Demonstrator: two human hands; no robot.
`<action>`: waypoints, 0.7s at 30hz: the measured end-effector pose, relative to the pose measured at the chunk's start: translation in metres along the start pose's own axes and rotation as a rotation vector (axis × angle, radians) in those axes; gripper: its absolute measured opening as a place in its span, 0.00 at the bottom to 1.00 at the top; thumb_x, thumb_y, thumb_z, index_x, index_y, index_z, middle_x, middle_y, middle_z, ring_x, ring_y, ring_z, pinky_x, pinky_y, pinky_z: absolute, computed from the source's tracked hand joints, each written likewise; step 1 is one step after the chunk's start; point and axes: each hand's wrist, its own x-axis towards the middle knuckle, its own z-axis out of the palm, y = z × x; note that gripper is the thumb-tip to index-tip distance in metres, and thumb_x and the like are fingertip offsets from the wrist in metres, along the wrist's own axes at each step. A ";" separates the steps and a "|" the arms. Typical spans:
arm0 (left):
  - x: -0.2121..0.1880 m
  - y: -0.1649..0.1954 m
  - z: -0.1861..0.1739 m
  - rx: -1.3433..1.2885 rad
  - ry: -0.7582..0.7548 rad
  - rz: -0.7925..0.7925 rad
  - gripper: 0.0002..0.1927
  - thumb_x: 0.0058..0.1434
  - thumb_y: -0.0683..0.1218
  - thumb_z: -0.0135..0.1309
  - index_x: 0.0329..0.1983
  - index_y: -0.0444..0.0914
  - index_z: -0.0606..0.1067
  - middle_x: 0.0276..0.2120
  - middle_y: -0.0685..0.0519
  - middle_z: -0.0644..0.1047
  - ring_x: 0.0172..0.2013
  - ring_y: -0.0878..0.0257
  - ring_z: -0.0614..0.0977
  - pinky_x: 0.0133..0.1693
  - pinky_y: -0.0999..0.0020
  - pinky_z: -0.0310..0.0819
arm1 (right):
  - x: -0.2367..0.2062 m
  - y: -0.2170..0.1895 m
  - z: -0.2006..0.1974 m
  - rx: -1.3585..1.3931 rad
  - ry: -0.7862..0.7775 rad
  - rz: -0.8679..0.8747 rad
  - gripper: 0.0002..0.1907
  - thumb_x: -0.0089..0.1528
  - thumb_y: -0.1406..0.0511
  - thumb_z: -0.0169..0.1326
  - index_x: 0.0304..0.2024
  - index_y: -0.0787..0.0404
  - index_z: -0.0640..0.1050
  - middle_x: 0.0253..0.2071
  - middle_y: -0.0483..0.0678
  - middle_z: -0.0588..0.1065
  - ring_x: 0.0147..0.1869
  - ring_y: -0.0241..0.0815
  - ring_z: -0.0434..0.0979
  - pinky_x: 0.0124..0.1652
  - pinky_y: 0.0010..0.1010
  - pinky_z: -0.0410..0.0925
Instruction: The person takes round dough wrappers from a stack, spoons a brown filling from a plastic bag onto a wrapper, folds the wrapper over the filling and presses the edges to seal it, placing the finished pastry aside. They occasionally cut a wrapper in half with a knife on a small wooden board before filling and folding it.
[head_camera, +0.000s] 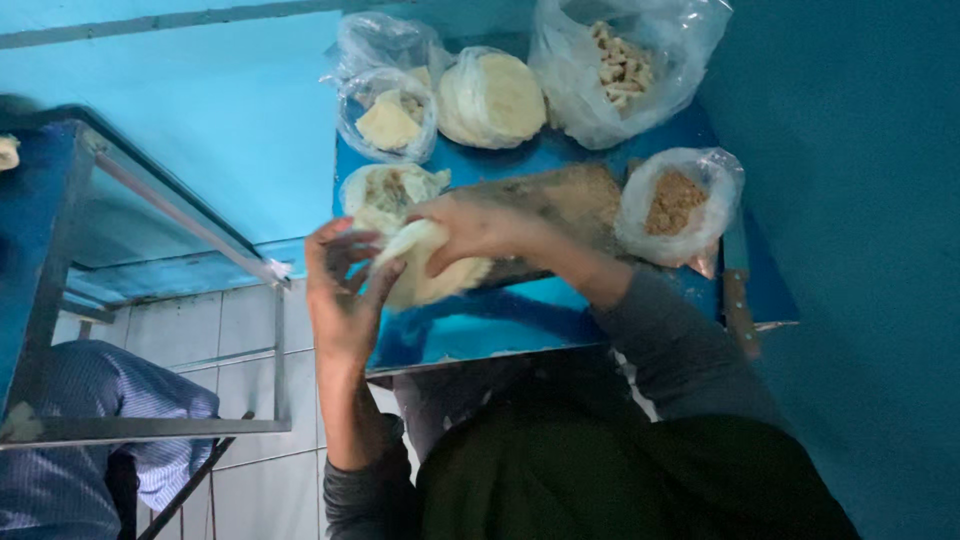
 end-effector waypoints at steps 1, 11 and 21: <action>-0.004 0.005 0.001 0.056 0.035 0.039 0.36 0.55 0.37 0.67 0.64 0.36 0.63 0.54 0.46 0.75 0.50 0.60 0.79 0.52 0.64 0.78 | -0.012 0.008 -0.007 -0.110 0.027 -0.069 0.34 0.48 0.56 0.71 0.54 0.58 0.77 0.48 0.54 0.80 0.52 0.52 0.81 0.50 0.43 0.72; -0.040 -0.014 -0.006 0.128 0.071 -0.066 0.25 0.62 0.39 0.63 0.61 0.33 0.69 0.58 0.48 0.76 0.52 0.60 0.81 0.54 0.62 0.77 | -0.143 -0.013 -0.071 -0.389 0.424 0.254 0.23 0.59 0.58 0.63 0.54 0.60 0.77 0.45 0.58 0.78 0.52 0.62 0.78 0.47 0.49 0.68; -0.031 -0.040 0.053 -0.030 -0.062 -0.171 0.20 0.64 0.39 0.60 0.57 0.33 0.70 0.56 0.48 0.76 0.52 0.60 0.81 0.51 0.63 0.81 | -0.193 0.007 -0.054 -0.384 0.509 0.041 0.25 0.62 0.54 0.61 0.54 0.64 0.78 0.47 0.60 0.78 0.49 0.60 0.77 0.47 0.51 0.66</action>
